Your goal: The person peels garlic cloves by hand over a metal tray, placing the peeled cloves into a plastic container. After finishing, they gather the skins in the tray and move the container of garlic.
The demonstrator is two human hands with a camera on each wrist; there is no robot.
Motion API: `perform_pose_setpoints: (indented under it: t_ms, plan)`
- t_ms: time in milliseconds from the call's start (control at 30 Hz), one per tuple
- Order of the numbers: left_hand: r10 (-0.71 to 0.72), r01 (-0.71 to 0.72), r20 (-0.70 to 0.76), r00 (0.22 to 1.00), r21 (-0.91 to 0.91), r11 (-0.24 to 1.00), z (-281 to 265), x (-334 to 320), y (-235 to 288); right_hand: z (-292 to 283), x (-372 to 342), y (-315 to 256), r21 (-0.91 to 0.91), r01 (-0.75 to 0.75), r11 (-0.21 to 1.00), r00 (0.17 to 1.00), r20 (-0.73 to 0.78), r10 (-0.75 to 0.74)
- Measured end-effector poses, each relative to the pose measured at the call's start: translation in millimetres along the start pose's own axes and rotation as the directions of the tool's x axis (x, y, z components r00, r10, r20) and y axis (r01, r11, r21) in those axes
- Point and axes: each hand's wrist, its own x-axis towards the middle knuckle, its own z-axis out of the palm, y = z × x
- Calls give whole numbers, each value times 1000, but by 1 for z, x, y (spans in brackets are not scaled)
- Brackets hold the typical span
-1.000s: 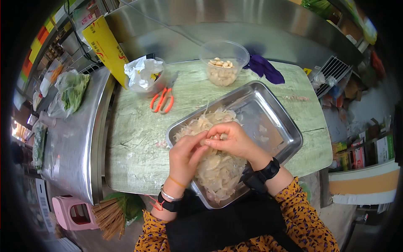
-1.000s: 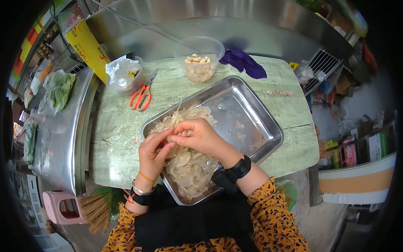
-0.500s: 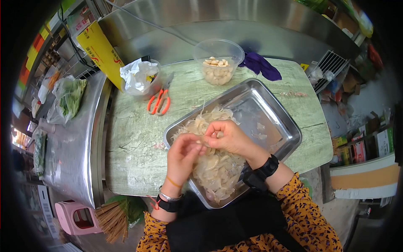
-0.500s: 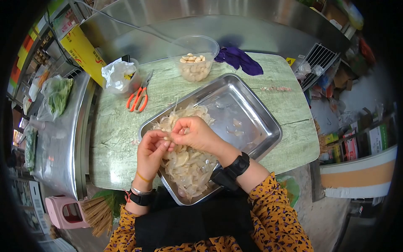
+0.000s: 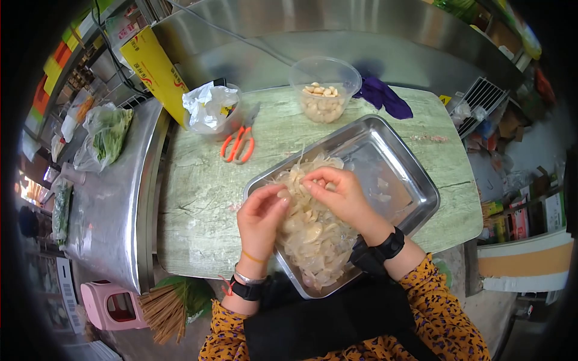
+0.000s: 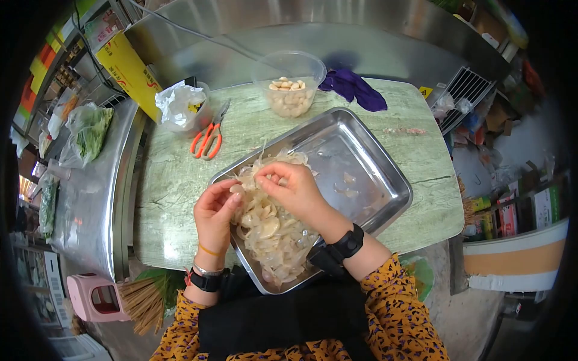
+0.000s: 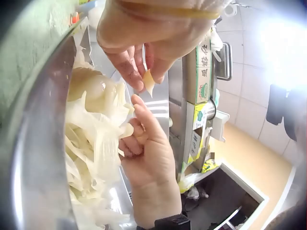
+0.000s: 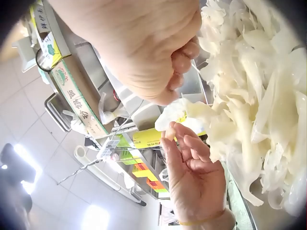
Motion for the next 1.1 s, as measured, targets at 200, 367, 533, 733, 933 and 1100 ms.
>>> perform_pose_setpoints:
  t_ms: [200,367,533,733,933,1100]
  plan:
    - [334,-315,50,941,488,814,-2,1,-4,-1,-2,-16,219,-101,971,975,214,53]
    - [496,-491,233,837,720,490,3,-1,2,2,-3,-6,144,-96,985,969,242,59]
    - [558,-605,400,727,757,245,4,0,3,1,-4,-3,107,-77,991,969,242,49]
    - [542,-621,430,722,749,233,7,-3,0,0,-4,-3,63,-84,994,966,250,66]
    - [231,-248,92,969,388,887,6,-7,-8,1,-2,2,269,-149,951,962,264,76]
    - [69,-66,26,997,-104,992,1,-4,3,-8,0,6,433,-360,826,931,226,288]
